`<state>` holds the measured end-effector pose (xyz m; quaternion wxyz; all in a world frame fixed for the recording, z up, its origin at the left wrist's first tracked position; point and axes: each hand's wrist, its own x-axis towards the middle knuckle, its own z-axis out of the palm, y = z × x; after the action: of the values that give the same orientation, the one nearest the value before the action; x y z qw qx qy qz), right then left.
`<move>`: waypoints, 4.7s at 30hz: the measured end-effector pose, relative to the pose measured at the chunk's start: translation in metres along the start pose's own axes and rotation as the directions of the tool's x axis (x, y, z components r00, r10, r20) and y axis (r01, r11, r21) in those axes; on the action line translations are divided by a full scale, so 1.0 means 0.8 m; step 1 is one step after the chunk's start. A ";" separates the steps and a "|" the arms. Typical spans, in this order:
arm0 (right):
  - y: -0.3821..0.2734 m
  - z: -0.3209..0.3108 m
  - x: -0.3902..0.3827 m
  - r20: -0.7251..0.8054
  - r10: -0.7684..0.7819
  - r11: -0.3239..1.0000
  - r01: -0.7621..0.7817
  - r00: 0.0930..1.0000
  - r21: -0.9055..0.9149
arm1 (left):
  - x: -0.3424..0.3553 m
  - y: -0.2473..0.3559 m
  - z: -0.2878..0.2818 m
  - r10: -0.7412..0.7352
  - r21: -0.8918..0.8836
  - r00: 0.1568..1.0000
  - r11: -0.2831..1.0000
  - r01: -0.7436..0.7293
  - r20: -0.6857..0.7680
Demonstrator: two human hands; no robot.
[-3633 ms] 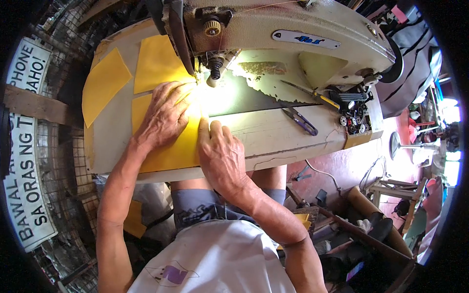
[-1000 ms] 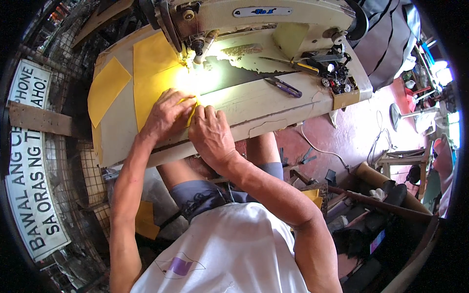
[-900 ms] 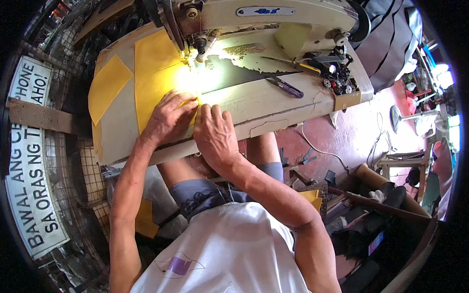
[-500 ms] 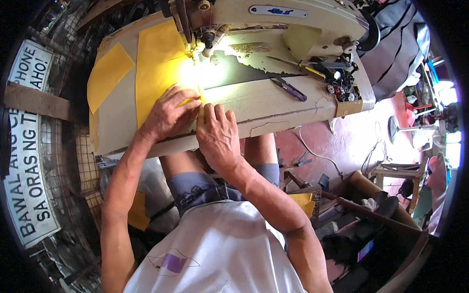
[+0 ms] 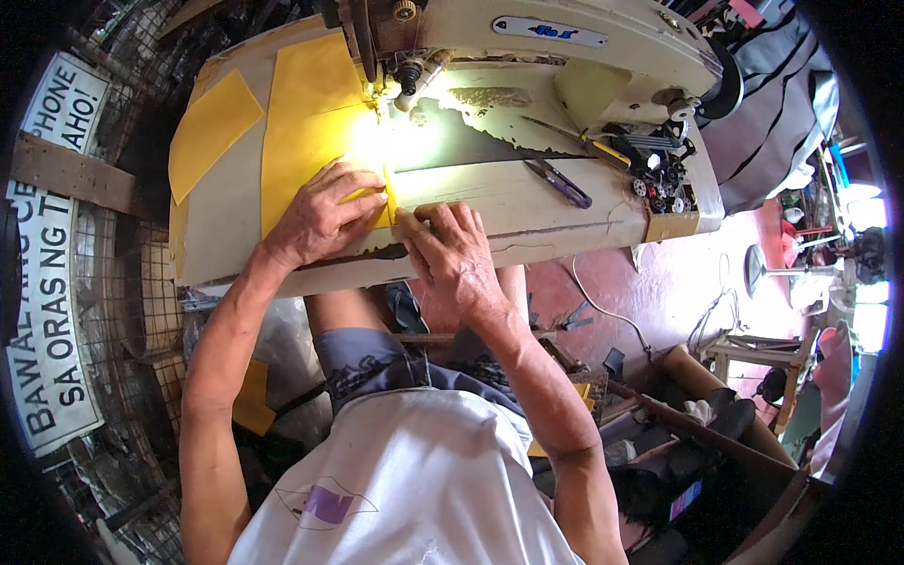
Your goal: Sewing yellow leather panels using an industrial sewing machine in a workshop environment.
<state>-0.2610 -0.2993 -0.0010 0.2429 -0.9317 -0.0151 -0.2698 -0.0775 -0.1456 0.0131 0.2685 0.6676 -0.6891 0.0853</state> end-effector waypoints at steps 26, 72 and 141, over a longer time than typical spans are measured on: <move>-0.004 -0.006 -0.001 0.165 -0.059 0.992 0.076 0.984 -0.098 | 0.002 0.001 -0.004 -0.069 -0.023 0.997 0.997 0.070 0.016; 0.122 -0.119 0.012 0.046 0.476 0.811 -0.418 0.878 -0.408 | 0.075 -0.182 -0.005 -0.059 -0.016 0.997 0.998 0.060 0.058; -0.018 -0.033 0.010 0.658 0.442 -0.079 -0.705 0.610 0.705 | -0.052 0.141 -0.024 -0.172 -0.058 0.982 0.983 0.177 0.084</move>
<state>-0.2693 -0.2996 0.0292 0.8326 -0.5150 0.2007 0.0349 -0.1828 -0.0894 0.0360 0.2692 0.7191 -0.6405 0.0127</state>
